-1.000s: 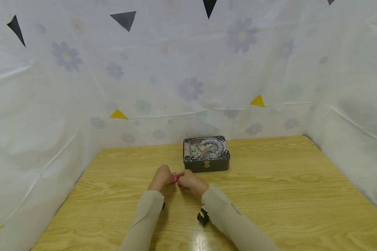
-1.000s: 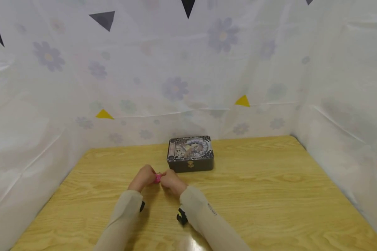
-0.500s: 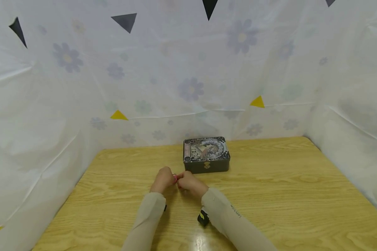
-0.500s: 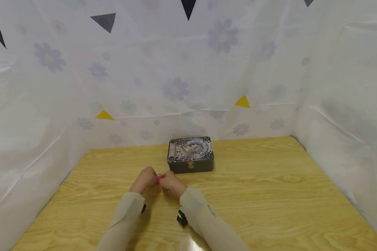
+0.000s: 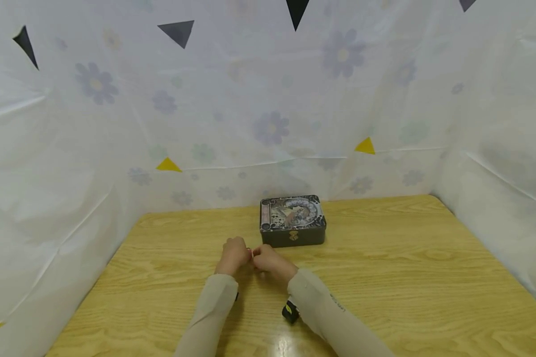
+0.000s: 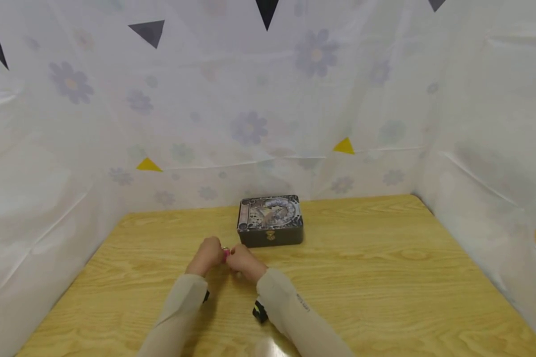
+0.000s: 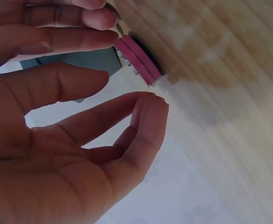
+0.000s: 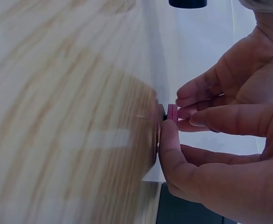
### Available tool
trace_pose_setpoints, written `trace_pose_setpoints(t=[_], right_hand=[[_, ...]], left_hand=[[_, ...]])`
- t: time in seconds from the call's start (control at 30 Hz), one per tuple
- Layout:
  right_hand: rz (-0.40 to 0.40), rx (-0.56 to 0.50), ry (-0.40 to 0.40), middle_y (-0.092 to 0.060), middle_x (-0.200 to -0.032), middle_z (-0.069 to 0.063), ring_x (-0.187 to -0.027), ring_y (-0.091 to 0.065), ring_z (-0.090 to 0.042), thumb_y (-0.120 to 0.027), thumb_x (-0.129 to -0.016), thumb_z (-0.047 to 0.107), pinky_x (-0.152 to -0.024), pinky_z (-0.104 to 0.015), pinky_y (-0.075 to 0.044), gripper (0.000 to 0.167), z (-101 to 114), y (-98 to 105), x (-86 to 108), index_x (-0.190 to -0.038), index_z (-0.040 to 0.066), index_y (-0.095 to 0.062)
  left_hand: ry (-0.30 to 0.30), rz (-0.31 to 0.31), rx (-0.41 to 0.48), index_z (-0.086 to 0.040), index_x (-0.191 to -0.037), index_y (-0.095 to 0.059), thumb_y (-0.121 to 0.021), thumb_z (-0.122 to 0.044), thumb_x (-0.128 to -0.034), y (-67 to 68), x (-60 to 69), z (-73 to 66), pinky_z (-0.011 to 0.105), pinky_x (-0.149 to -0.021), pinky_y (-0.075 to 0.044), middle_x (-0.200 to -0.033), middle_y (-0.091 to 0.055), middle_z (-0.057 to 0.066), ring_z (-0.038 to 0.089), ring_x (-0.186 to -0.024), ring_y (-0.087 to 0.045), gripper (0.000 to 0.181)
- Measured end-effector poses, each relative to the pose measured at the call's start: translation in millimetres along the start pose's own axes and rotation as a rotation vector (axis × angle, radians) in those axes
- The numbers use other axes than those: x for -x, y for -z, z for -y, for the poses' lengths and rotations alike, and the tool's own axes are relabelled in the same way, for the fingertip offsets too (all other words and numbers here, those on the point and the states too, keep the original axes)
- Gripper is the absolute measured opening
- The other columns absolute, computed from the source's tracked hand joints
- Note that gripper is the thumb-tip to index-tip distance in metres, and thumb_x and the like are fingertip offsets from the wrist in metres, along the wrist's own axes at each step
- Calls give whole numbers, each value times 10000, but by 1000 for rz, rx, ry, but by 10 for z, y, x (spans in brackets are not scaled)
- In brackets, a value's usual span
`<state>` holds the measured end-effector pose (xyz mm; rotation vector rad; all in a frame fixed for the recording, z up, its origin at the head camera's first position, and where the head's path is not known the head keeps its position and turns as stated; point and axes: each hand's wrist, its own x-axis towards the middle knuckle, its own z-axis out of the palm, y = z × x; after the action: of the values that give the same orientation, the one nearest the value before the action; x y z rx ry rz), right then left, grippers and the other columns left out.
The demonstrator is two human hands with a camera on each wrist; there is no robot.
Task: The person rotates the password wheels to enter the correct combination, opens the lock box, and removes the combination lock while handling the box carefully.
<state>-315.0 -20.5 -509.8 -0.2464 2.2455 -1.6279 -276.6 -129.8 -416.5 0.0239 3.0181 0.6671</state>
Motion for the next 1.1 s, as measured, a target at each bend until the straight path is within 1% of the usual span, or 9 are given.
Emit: trace_pose_setpoints(t=[0.17,0.37,0.47,0.57,0.67,0.8,0.9,0.97,1.1], right_hand=[[4,13,30,-619,-977,-127,-720,-601,-168,-592,-838,83,-628,-292,-523,347,-300,35,-226,-1136,-94,-612],[-59,104,112,-629,-1130,-221,-954,-615,-299,-525,-928,38,-816,-391,-523,299,457,243,588,-1172,-114,-608],[-79,119,266,-644,-1045,-245,-941,-613,-349,-488,-980,46,-779,-372,-528,250,595,389,783,-1097,-126,-629],[-226,108,451,-664,-964,-222,-872,-631,-336,-505,-996,93,-737,-341,-533,243,615,573,844,-1054,-93,-650],[-501,104,543,-664,-1005,-205,-894,-626,-321,-494,-1004,110,-775,-369,-522,247,618,802,873,-1093,-66,-642],[-745,9,411,-565,-1202,-255,-1072,-560,-370,-425,-1020,92,-903,-462,-473,311,571,1105,933,-1242,-83,-552],[-739,-53,238,-439,-1354,-287,-1236,-446,-412,-366,-1027,112,-1008,-512,-394,397,479,1260,985,-1359,-94,-438],[-702,-55,141,-383,-1417,-296,-1302,-376,-426,-343,-1026,131,-1059,-513,-342,441,412,1317,1004,-1395,-109,-383],[-670,-29,62,-402,-1409,-309,-1326,-352,-425,-336,-1019,127,-1096,-489,-297,448,317,1344,990,-1367,-148,-400]], left_hand=[[-13,-13,15,73,-763,-609,-585,-5,-813,10,4,-22,470,-745,-476,-901,-567,261,396,-858,-544,96],[-1,-64,218,153,-1002,-634,-512,23,-835,26,-7,-61,419,-718,-514,-1049,-612,298,309,-783,-545,244],[1,-99,335,140,-1190,-572,-482,-26,-906,27,-15,-85,418,-783,-516,-1162,-603,281,284,-847,-570,342],[-7,-127,449,101,-1249,-552,-472,-78,-961,29,-22,-117,430,-842,-508,-1189,-600,256,308,-955,-603,349],[-38,-149,545,94,-1286,-528,-463,-101,-986,24,-44,-155,451,-951,-464,-1253,-569,257,358,-1116,-567,364],[-52,-148,646,112,-1307,-497,-447,-106,-998,-9,-76,-196,463,-999,-429,-1313,-527,268,389,-1204,-513,382],[-47,-149,682,124,-1290,-510,-454,-95,-992,-56,-77,-201,456,-970,-451,-1293,-538,279,378,-1170,-535,373],[-26,-132,715,111,-1302,-507,-459,-110,-995,-80,-64,-198,367,-762,-543,-1292,-534,287,289,-883,-645,381],[-6,-96,744,88,-1342,-479,-452,-147,-1010,-81,-40,-219,334,-652,-520,-1323,-510,278,230,-732,-593,408]])
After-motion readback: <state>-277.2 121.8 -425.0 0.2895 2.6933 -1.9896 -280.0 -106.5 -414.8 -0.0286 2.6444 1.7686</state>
